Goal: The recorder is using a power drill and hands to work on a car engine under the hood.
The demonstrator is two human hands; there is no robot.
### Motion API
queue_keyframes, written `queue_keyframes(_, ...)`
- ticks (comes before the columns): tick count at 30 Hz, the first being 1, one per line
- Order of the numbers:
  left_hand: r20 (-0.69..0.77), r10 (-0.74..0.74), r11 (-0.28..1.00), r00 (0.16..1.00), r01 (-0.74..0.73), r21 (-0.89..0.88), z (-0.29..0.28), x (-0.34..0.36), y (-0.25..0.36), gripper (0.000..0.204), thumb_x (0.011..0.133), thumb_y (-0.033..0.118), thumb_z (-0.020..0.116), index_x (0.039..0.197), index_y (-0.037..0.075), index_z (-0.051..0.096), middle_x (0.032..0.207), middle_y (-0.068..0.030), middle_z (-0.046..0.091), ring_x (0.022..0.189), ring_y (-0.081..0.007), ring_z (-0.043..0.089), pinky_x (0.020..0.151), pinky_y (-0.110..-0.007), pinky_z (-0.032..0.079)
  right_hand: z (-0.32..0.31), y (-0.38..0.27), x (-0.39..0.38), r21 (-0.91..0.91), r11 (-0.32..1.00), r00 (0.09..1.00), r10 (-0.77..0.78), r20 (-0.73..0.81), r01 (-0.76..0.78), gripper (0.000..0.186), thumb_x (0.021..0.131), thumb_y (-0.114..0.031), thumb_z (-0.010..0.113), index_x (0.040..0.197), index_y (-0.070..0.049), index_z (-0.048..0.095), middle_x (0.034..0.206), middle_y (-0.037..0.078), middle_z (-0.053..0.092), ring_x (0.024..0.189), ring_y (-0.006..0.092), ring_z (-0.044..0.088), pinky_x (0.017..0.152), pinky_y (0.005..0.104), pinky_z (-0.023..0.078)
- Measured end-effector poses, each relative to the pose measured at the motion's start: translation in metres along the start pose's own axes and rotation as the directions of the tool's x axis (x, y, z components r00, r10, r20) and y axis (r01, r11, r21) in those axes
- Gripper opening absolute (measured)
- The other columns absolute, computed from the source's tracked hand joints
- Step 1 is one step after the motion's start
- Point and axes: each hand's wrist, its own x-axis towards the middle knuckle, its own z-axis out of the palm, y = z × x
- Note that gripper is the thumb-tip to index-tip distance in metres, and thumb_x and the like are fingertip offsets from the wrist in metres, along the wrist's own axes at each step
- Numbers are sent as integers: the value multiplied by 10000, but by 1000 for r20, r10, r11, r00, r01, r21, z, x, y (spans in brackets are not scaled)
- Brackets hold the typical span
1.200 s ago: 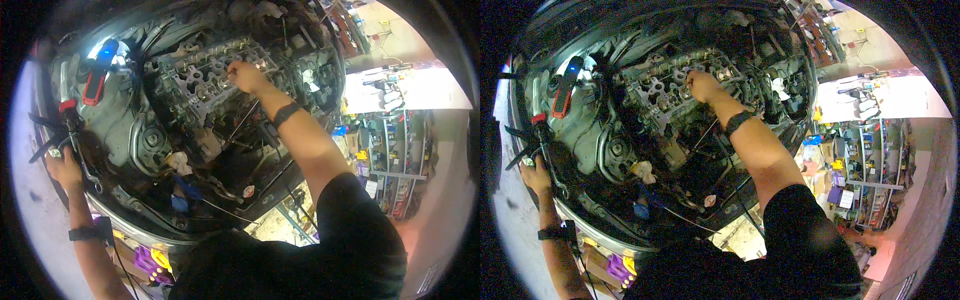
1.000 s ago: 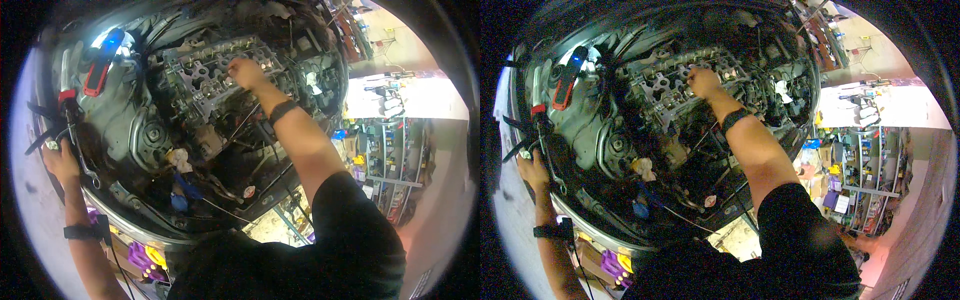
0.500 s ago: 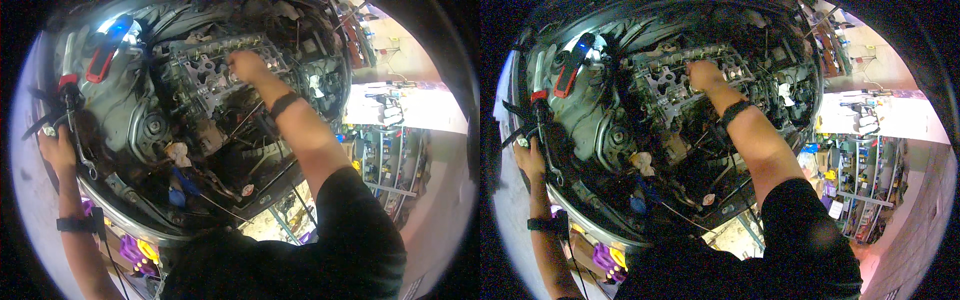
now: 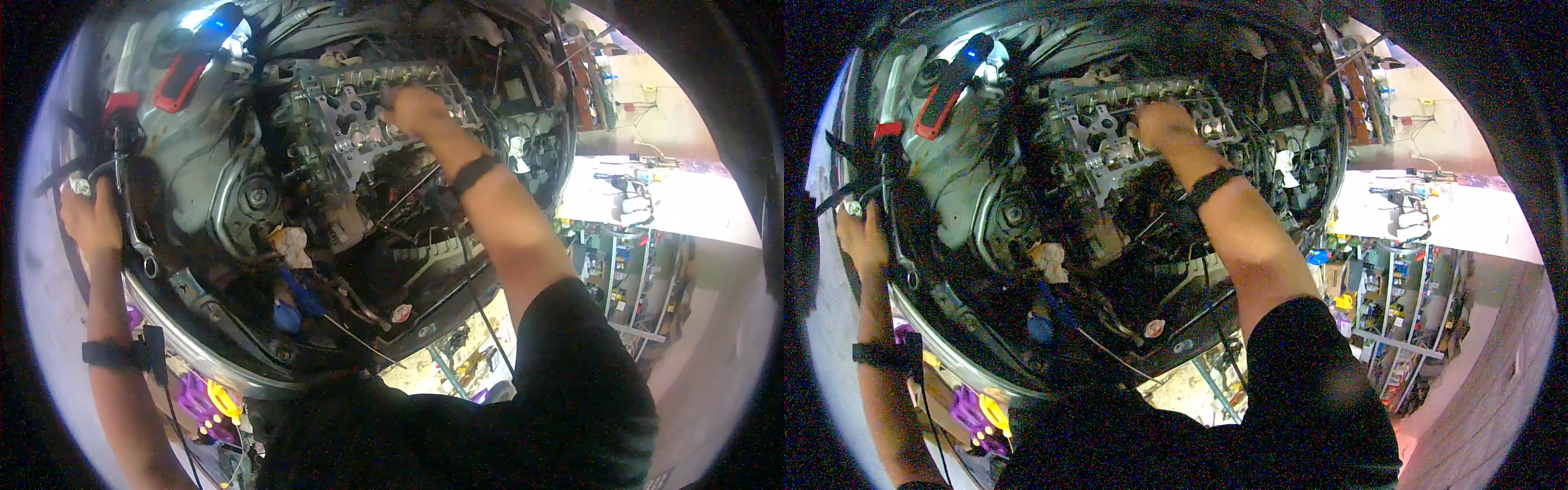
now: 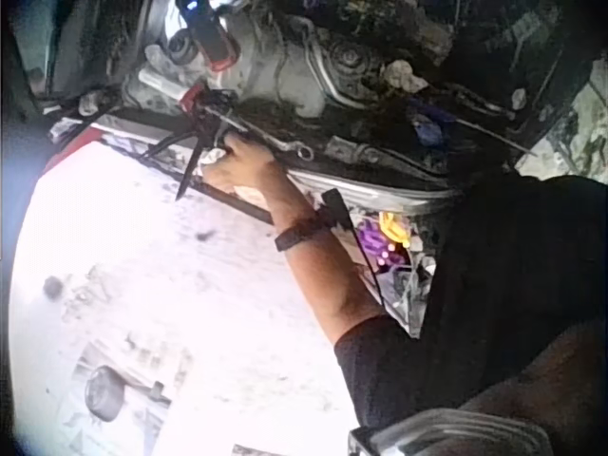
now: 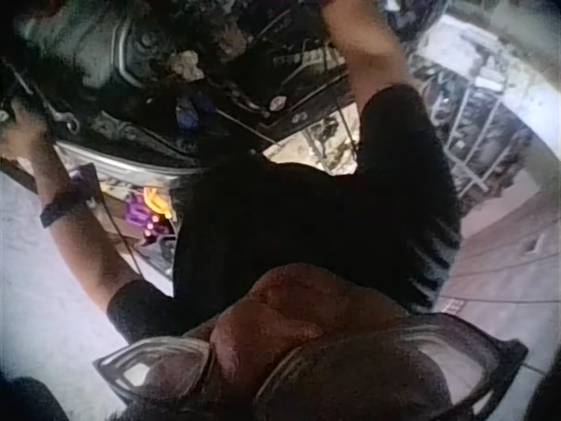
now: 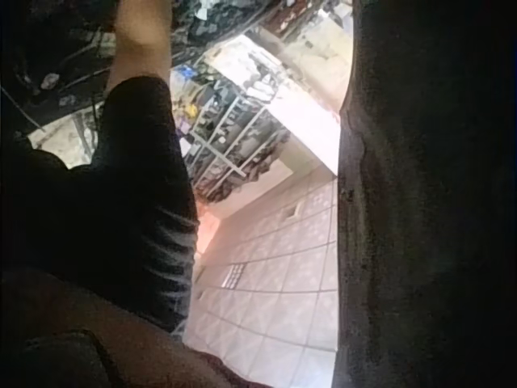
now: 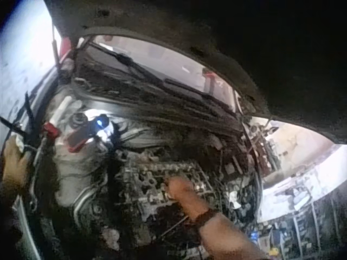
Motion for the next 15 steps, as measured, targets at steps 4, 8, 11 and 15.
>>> queue_keyframes(4,-124,57,992,991,-42,118,7,-1,-12,590,825,424,586,1198,-23,493,1201,-256,531,1160,-428,449,987,-485,336,26,9,20,-35,997,997,-72,-5,72,293,833,-144,505,1055,-47,669,1097,189,653,1017,348,637,883,456,507)
queue_keyframes(8,-75,45,997,996,-40,65,5,-3,2,613,831,432,584,1213,-36,481,1226,-255,517,1170,-429,440,998,-482,330,46,25,32,-76,995,997,-69,-44,65,268,838,-216,557,1022,-35,629,1007,188,658,939,369,636,805,472,515)
queue_keyframes(11,-163,104,993,981,-92,80,10,-4,-12,608,834,429,589,1219,-29,482,1238,-259,512,1189,-427,428,1007,-479,325,28,6,17,-44,998,999,-40,-26,39,259,829,-207,563,1015,-42,636,1007,186,659,928,369,639,794,469,519)
queue_keyframes(15,-133,66,993,989,-52,110,10,0,-15,588,833,412,602,1224,-13,488,1213,-261,533,1164,-433,457,989,-483,347,28,8,13,-47,997,996,-61,-58,59,267,840,-247,565,994,-46,648,1007,181,662,927,369,637,793,466,518)
